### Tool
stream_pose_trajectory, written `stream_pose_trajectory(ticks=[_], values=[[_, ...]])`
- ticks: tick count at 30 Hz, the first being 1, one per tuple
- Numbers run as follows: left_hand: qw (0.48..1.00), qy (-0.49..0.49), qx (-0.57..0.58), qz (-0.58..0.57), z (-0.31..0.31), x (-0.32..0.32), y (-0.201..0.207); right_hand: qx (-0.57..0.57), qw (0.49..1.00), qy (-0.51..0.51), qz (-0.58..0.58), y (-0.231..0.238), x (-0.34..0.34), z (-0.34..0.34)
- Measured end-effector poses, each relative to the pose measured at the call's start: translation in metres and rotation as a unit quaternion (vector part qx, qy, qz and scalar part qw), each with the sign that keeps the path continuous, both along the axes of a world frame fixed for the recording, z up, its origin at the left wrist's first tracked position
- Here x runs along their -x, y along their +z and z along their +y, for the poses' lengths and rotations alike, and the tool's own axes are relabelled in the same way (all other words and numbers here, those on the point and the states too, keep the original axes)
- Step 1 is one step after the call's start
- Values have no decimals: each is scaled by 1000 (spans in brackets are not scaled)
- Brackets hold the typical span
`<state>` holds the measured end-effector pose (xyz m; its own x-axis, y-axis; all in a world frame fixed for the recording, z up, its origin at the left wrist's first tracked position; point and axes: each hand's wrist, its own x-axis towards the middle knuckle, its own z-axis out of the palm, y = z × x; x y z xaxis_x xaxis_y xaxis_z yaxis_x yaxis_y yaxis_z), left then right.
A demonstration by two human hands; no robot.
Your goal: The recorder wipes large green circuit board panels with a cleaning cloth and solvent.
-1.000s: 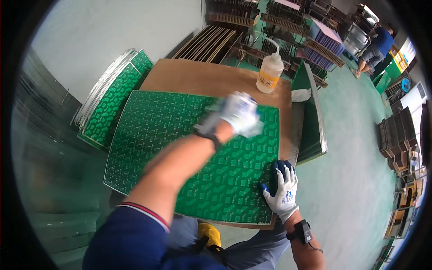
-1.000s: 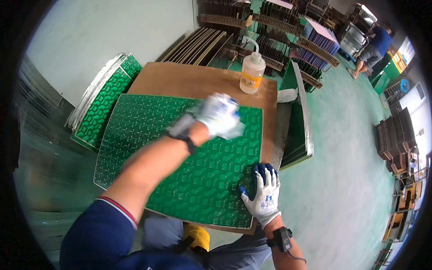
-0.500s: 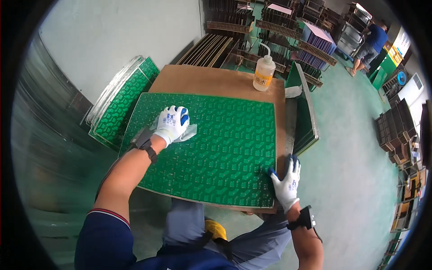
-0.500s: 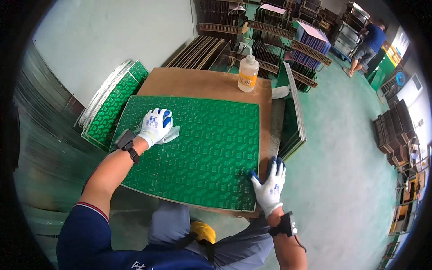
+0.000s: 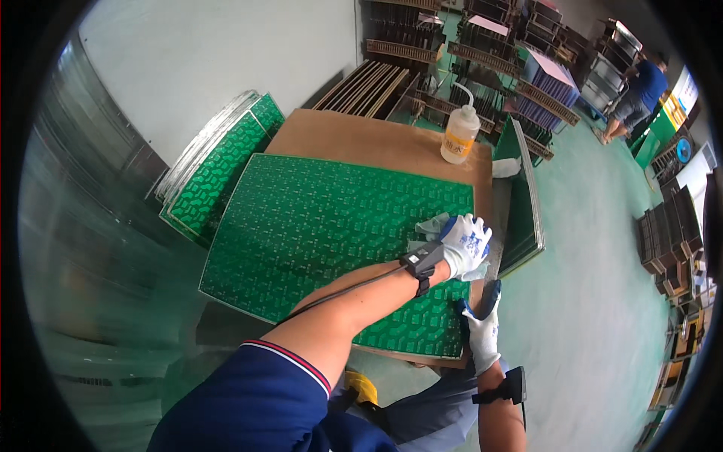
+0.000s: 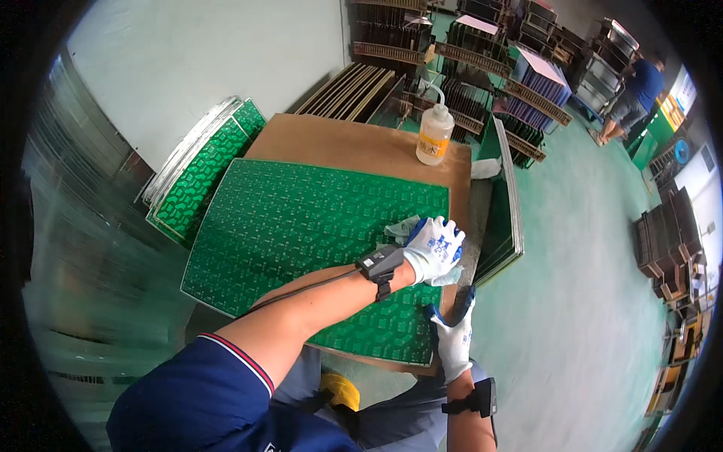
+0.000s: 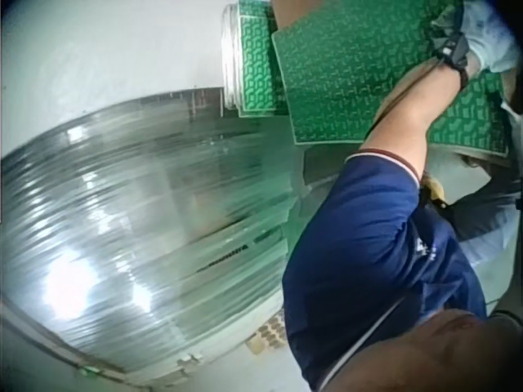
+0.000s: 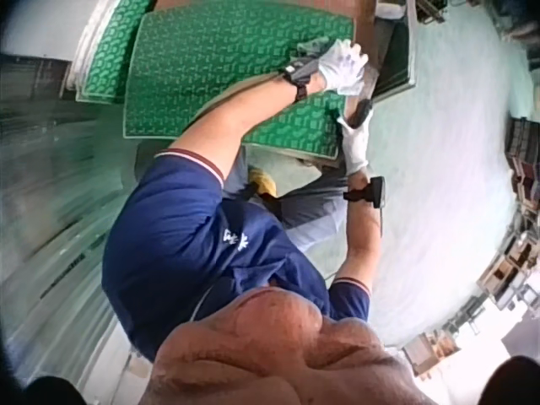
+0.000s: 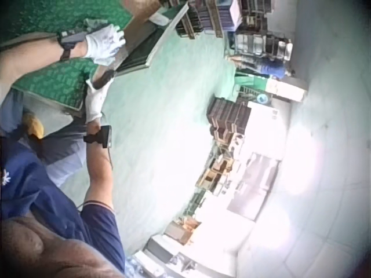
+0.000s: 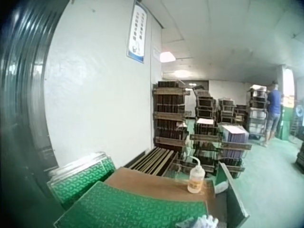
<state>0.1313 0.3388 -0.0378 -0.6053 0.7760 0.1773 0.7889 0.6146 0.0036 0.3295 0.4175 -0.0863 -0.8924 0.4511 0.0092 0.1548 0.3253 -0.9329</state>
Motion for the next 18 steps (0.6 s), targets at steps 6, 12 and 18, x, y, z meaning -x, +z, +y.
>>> stream_pose_trajectory(ticks=[6,12,18], values=[[994,77,-8,-76,-161,22,48,-2,999,-46,-19,1,-3,8],[965,255,33,43,-336,29,18,118,992,-36,-22,10,5,1],[999,39,30,4,-146,7,23,78,996,-34,2,14,-3,4]])
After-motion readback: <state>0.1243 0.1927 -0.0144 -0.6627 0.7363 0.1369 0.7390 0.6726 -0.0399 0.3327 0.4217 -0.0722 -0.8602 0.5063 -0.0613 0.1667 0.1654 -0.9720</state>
